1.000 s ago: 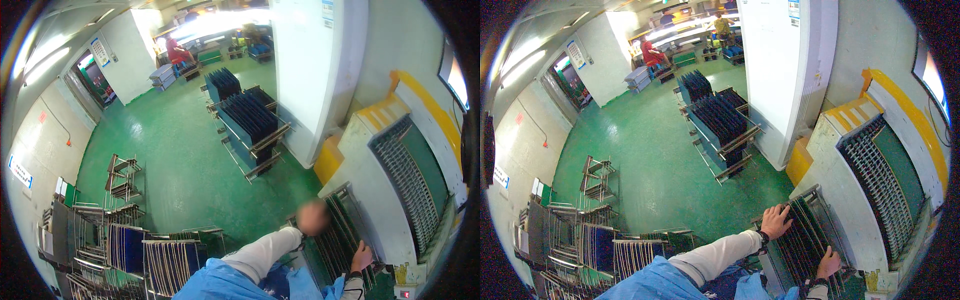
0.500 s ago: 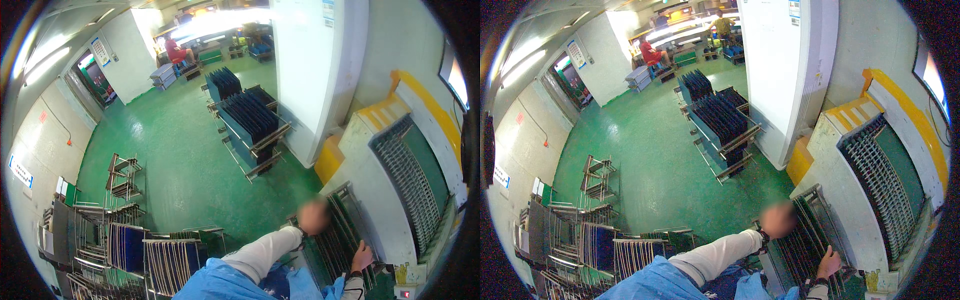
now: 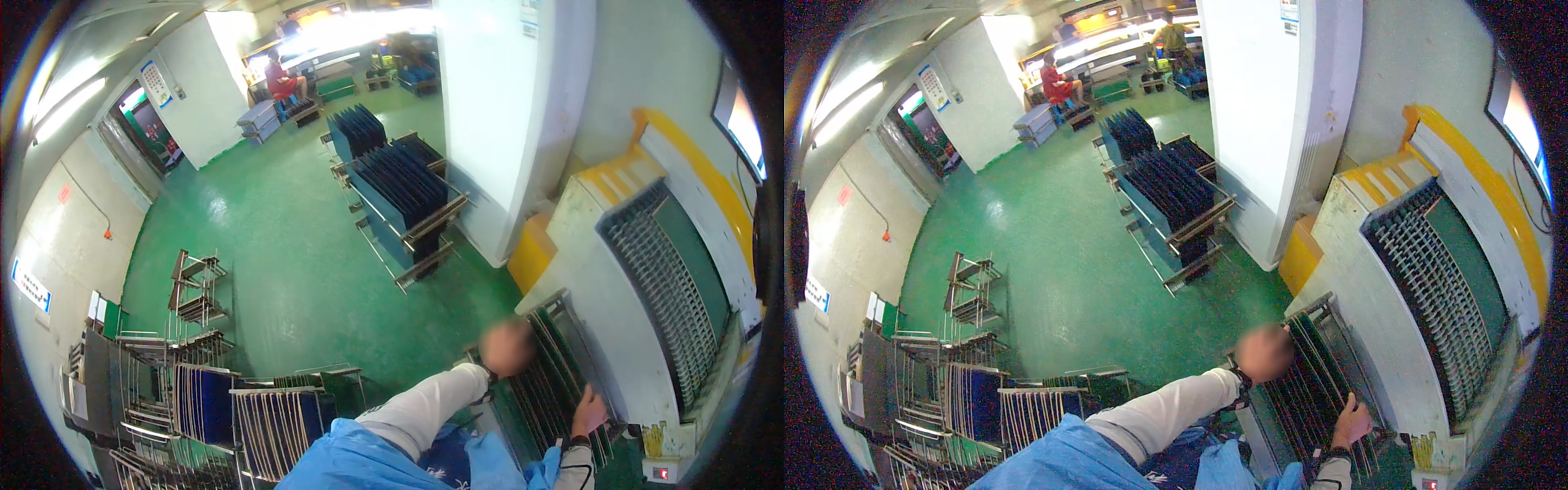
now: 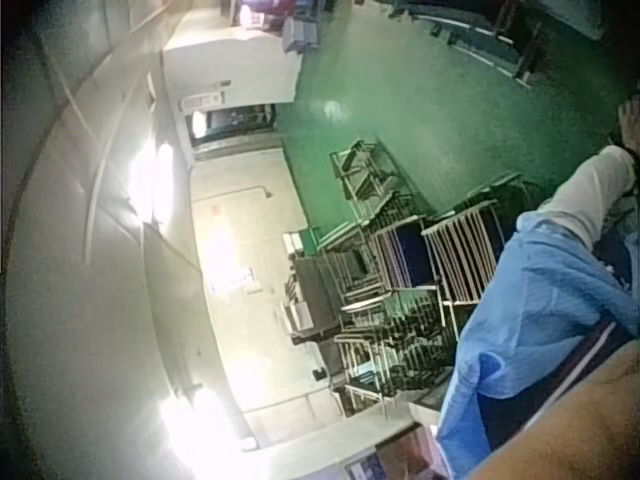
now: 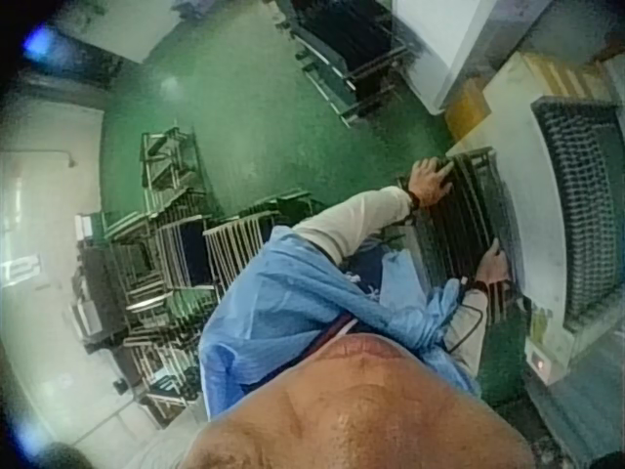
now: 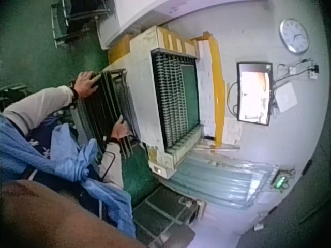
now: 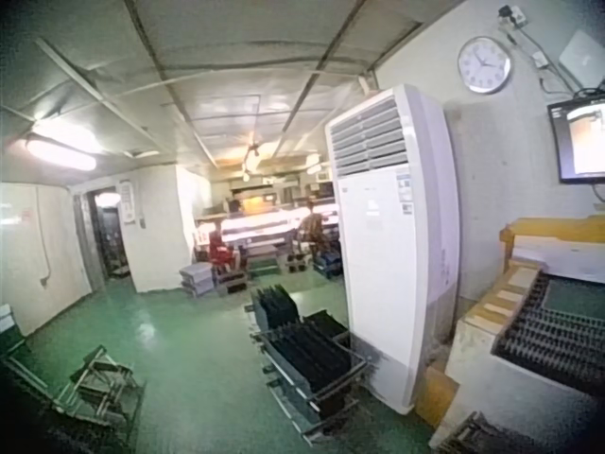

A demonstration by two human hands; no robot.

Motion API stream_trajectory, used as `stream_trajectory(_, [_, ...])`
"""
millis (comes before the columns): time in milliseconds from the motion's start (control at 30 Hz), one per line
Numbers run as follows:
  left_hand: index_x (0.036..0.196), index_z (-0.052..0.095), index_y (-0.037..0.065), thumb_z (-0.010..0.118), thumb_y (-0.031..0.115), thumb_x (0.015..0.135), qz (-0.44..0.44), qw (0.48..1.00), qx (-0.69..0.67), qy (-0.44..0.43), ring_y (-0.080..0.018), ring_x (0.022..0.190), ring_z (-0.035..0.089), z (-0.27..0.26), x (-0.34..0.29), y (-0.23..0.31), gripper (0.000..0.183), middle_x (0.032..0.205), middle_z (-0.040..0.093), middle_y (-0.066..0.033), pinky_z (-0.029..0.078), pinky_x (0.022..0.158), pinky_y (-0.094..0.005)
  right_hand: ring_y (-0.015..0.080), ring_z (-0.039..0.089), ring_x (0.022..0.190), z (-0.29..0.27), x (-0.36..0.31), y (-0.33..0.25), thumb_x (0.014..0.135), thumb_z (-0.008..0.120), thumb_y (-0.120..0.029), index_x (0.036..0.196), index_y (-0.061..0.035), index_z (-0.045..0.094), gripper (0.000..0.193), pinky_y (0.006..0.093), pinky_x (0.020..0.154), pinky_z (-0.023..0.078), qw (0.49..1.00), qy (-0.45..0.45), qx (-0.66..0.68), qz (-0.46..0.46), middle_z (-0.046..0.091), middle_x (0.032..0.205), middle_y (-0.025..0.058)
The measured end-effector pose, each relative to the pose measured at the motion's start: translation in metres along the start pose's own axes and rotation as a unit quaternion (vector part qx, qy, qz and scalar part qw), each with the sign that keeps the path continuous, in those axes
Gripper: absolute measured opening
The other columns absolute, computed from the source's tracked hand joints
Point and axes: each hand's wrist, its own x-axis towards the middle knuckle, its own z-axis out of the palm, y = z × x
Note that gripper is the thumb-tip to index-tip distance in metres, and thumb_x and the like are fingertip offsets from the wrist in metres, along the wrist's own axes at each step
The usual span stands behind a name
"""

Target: Placing processed green circuit boards or material sheets onto a storage rack.

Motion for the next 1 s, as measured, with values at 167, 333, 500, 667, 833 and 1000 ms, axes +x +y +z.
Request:
stream_trajectory(167, [0.150,0.048,0.019,0.063,0.042,0.094,0.000,1.000,-0.005,-0.002,-0.0368,0.119,0.053,-0.0009,0.0001,-0.0005,0.062,0.132,0.055,-0.0192,0.040,0.102,-0.0493,0.0393,0.066,0.097,-0.0013,0.0008,-0.0017,0.099,0.051,-0.061,0.098,-0.0039,0.072,0.061,0.0557,0.089,0.045,1.000,-0.023,-0.011,0.010,0.073,0.099,0.0173])
stream_trajectory(333, [0.150,0.048,0.019,0.063,0.042,0.094,-0.003,1.000,-0.011,-0.011,-0.0371,0.119,0.053,-0.0030,0.0000,0.0008,0.062,0.132,0.055,-0.0192,0.040,0.103,-0.0498,0.0369,0.066,0.101,-0.0015,0.0001,-0.0023,0.100,0.047,-0.061,0.102,-0.0047,0.072,0.062,0.0566,0.094,0.044,0.999,-0.026,-0.017,0.013,0.073,0.103,0.0156])
stream_trajectory(500, [0.150,0.048,0.019,0.063,0.042,0.094,-0.002,1.000,-0.012,-0.012,-0.0364,0.119,0.053,-0.0029,0.0006,-0.0005,0.062,0.132,0.055,-0.0182,0.040,0.103,-0.0493,0.0368,0.066,0.101,-0.0081,-0.0013,-0.0069,0.100,0.047,-0.061,0.103,-0.0051,0.072,0.061,0.0564,0.094,0.044,0.999,-0.044,-0.013,0.010,0.073,0.104,0.0159])
stream_trajectory(667, [0.149,0.049,0.019,0.063,0.042,0.093,-0.003,1.000,-0.011,-0.009,-0.0360,0.119,0.053,-0.0025,0.0009,0.0008,0.062,0.132,0.055,-0.0177,0.040,0.103,-0.0491,0.0372,0.066,0.099,-0.0029,-0.0005,-0.0035,0.100,0.048,-0.060,0.100,-0.0055,0.072,0.060,0.0559,0.092,0.045,1.000,-0.027,-0.012,0.007,0.073,0.101,0.0163])
stream_trajectory(833, [0.149,0.049,0.019,0.064,0.042,0.093,-0.001,1.000,-0.011,-0.006,-0.0361,0.120,0.053,-0.0013,0.0010,-0.0005,0.062,0.132,0.055,-0.0178,0.040,0.103,-0.0493,0.0363,0.066,0.098,-0.0046,0.0000,-0.0048,0.099,0.049,-0.060,0.097,-0.0054,0.071,0.059,0.0551,0.092,0.044,0.999,-0.039,-0.021,0.015,0.073,0.101,0.0160])
stream_trajectory(1000, [0.148,0.049,0.018,0.063,0.042,0.094,0.004,1.000,-0.011,-0.003,-0.0365,0.120,0.053,-0.0016,0.0007,-0.0005,0.061,0.133,0.054,-0.0183,0.040,0.102,-0.0496,0.0355,0.066,0.099,-0.0046,-0.0006,-0.0054,0.099,0.050,-0.060,0.097,-0.0053,0.071,0.059,0.0546,0.091,0.045,0.999,-0.036,-0.023,0.011,0.073,0.101,0.0150])
